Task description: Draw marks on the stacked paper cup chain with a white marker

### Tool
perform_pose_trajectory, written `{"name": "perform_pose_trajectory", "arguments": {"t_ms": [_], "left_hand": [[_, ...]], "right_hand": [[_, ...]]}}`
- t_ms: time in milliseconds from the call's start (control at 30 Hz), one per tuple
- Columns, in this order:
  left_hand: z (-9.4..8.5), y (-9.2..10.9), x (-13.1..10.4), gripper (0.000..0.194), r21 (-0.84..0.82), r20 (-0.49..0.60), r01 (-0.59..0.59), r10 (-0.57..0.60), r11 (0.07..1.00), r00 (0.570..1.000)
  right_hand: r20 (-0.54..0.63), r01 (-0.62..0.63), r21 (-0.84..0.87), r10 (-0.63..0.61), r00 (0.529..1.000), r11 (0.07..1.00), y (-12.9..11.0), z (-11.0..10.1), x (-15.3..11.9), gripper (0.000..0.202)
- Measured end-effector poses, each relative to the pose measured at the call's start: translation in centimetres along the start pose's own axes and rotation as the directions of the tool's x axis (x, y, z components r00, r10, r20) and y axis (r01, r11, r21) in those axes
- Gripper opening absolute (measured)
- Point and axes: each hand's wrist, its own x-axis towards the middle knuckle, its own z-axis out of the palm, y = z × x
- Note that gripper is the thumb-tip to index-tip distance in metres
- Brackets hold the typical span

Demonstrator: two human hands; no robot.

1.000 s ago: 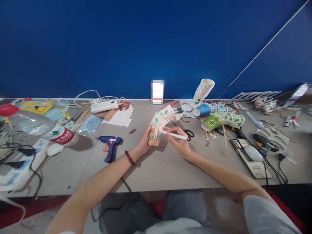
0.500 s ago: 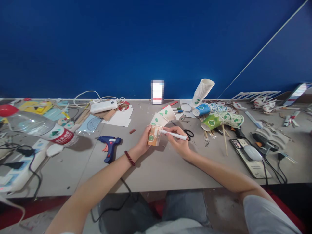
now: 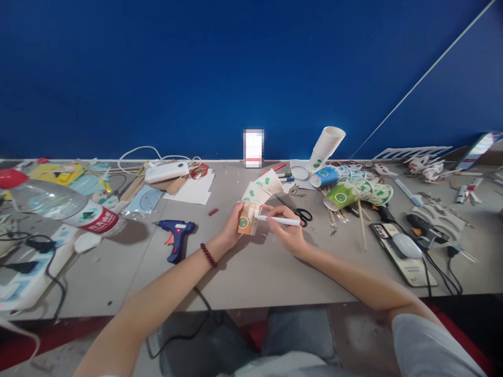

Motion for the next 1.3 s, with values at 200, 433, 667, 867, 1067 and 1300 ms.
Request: {"name": "perform_pose_trajectory", "arguments": {"t_ms": [200,433,667,867,1067,1300], "left_hand": [[0.20,0.04,-0.02,0.037,0.006,-0.002,-0.011,0.011,1.000,1.000],[0.11,0.14,-0.02,0.039,-0.006,0.022,0.034,-0.034,0.999,0.999],[0.28,0.10,-0.01,0.033,-0.025,-0.016,-0.001,0.000,1.000,1.000],[-0.02,-0.01,0.13,0.038,-0.009,-0.001,0.003,-0.003,1.000,1.000],[0.06,0.11,0.03,0.041,0.014,-0.001,0.031,-0.031,0.999,1.000],[0.02,0.00,0.11,0.035,-0.025,-0.011,0.003,-0.003,1.000,1.000]], "right_hand": [[0.016,0.046,0.009,-0.046,0.999,0.999,0.07,-0.16,0.07,0.008],[0.059,0.008,0.035,-0.010,0.998,0.999,-0.17,0.11,-0.16,0.014],[0.020,0.020,0.023,-0.020,1.000,1.000,0.27,-0.02,-0.08,0.010],[0.051,0.009,0.023,-0.010,0.999,1.000,-0.06,0.02,-0.16,0.015],[0.081,0.010,0.046,-0.014,0.997,0.999,-0.42,0.05,-0.25,0.016],[0.040,-0.004,0.032,0.003,0.999,0.999,0.08,0.03,-0.22,0.014]]}}
